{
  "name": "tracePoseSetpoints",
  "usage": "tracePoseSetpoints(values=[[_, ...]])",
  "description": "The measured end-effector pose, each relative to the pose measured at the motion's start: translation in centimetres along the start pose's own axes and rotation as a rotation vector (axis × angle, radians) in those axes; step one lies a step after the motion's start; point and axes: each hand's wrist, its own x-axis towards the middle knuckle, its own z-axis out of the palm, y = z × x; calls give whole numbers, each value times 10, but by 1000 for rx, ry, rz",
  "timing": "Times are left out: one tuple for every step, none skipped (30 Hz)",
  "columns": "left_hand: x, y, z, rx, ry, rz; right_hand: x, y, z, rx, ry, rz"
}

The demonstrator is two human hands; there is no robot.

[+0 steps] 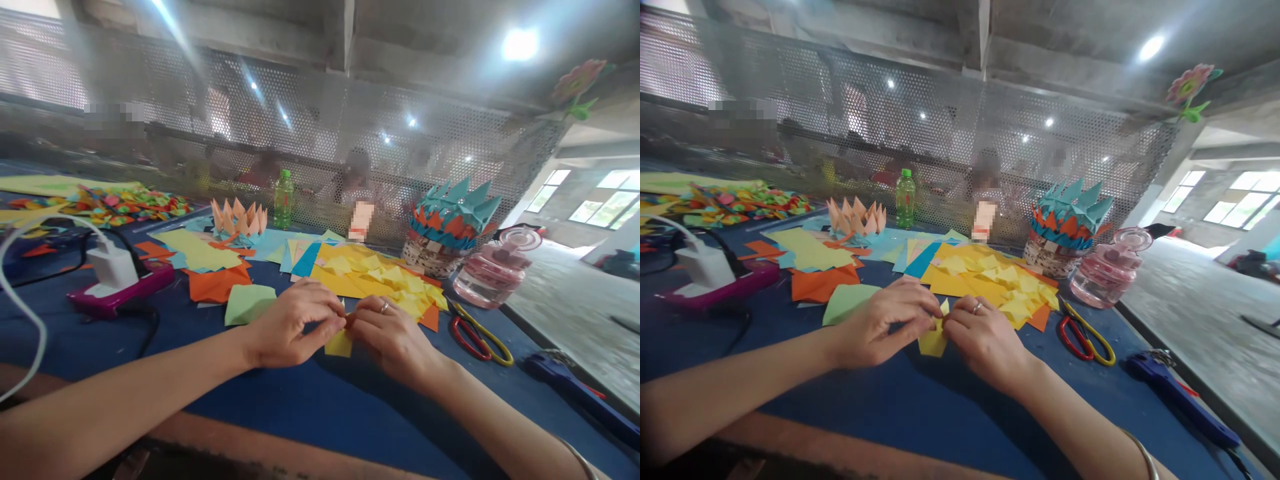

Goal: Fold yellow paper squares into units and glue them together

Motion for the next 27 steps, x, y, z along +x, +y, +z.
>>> tracePoseSetpoints(values=[[0,-1,2,6,-17,24,-3,0,-1,1,-20,-9],[-1,-2,4,10,-25,50,-6,0,-1,2,-39,-14],[-1,-3,6,14,-32,77,-10,0,-2,2,-56,-14],[-2,-4,8,17,-37,108,-14,1,-3,5,-73,-11],[-2,-5,10,22,-44,135,-17,1,-5,12,-93,-6],[-3,-6,12,27,-57,154,-20,2,-6,20,-116,-3],[-4,-7,13,32,-73,164,-22,2,-8,29,-136,0],[-5,-8,15,34,-89,168,-24,3,-9,39,-154,2],[-6,-8,17,33,-106,164,-25,3,-11,49,-170,4],[-7,-8,18,31,-125,152,-26,3,-13,55,-183,9],[-8,-8,19,29,-147,136,-27,4,-15,60,-197,12],[-9,-8,19,28,-167,120,-27,4,-16,63,-209,14],[-10,-7,20,30,-186,110,-27,3,-18,64,-223,20],[-11,-7,20,36,-205,104,-27,3,-20,67,-238,25],[-11,-6,20,44,-219,105,-27,2,-22,71,-255,35],[-11,-6,20,53,-233,111,-26,2,-24,80,-275,49],[-11,-6,21,63,-241,120,-25,1,-25,97,-297,65],[-11,-6,21,72,-245,133,-24,1,-26,124,-317,88],[-11,-6,21,81,-246,147,-23,1,-26,162,-334,111],[-10,-7,21,89,-245,158,-22,1,-26,212,-347,135],[-10,-7,21,94,-241,167,-21,3,-25,271,-358,165],[-10,-7,21,98,-240,174,-21,4,-23,335,-361,202],[-9,-7,21,101,-238,179,-21,6,-20,401,-357,248],[-9,-7,20,105,-237,181,-21,9,-17,464,-350,305],[-9,-6,20,111,-238,183,-21,11,-13,523,-340,370],[-9,-6,20,116,-241,186,-22,13,-9,572,-330,445],[-9,-6,20,121,-249,188,-22,14,-6,607,-318,517]])
